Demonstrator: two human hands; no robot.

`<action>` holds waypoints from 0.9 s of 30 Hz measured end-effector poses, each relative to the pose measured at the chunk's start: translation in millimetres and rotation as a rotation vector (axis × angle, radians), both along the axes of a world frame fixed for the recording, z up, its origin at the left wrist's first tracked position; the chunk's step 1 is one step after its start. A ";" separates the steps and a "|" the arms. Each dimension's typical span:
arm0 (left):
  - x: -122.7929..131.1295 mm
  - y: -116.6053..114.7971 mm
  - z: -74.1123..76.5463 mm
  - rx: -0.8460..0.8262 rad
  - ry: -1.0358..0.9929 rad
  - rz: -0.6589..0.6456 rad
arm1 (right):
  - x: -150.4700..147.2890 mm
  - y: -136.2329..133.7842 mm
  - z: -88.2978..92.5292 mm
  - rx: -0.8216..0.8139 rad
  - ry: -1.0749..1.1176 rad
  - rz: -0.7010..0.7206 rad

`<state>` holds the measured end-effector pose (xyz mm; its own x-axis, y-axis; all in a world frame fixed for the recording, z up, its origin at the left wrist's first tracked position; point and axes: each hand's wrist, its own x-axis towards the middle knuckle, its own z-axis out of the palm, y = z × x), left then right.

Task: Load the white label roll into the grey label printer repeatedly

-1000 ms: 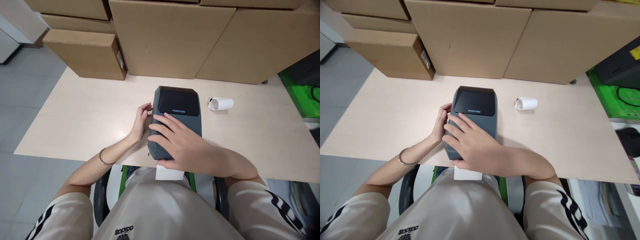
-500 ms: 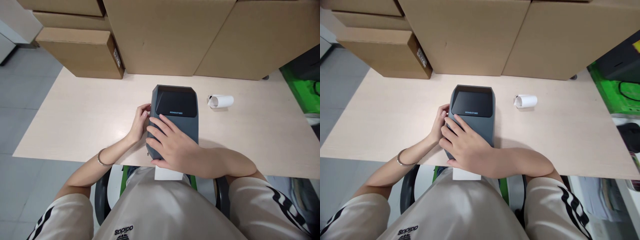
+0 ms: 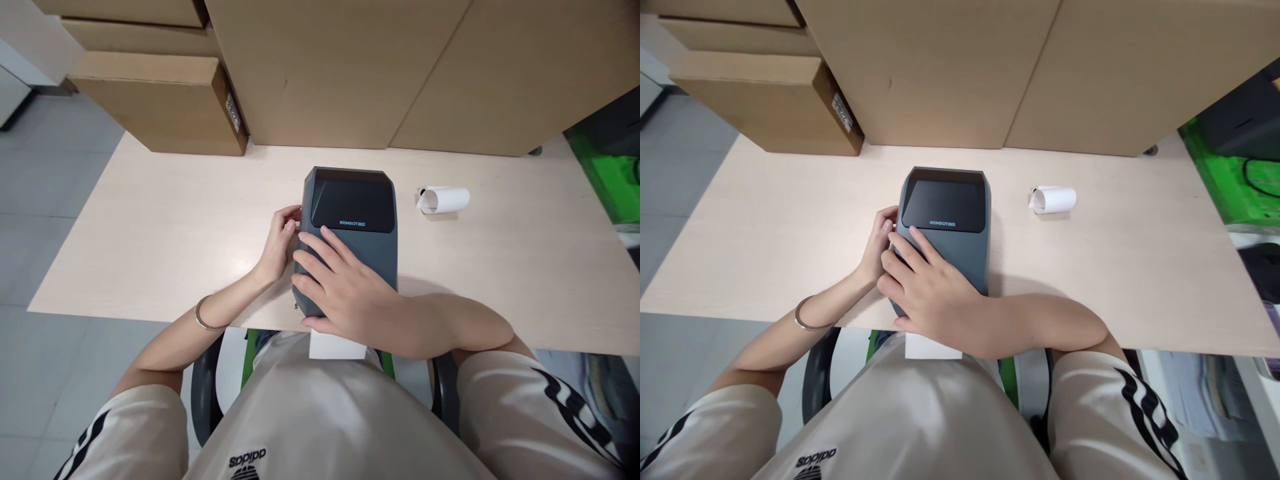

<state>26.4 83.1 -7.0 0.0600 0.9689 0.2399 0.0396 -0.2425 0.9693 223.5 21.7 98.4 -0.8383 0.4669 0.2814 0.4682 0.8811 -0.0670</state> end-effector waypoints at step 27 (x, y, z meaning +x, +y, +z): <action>6.3 -7.7 6.2 -0.052 -0.097 -0.021 | 24.1 -16.6 56.3 0.359 -0.022 0.020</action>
<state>32.7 75.5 -0.8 0.0593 0.9790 0.1952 -0.0594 -0.1917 0.9796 247.5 5.1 154.7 -0.8538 0.3252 0.4066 0.4489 0.8554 0.2585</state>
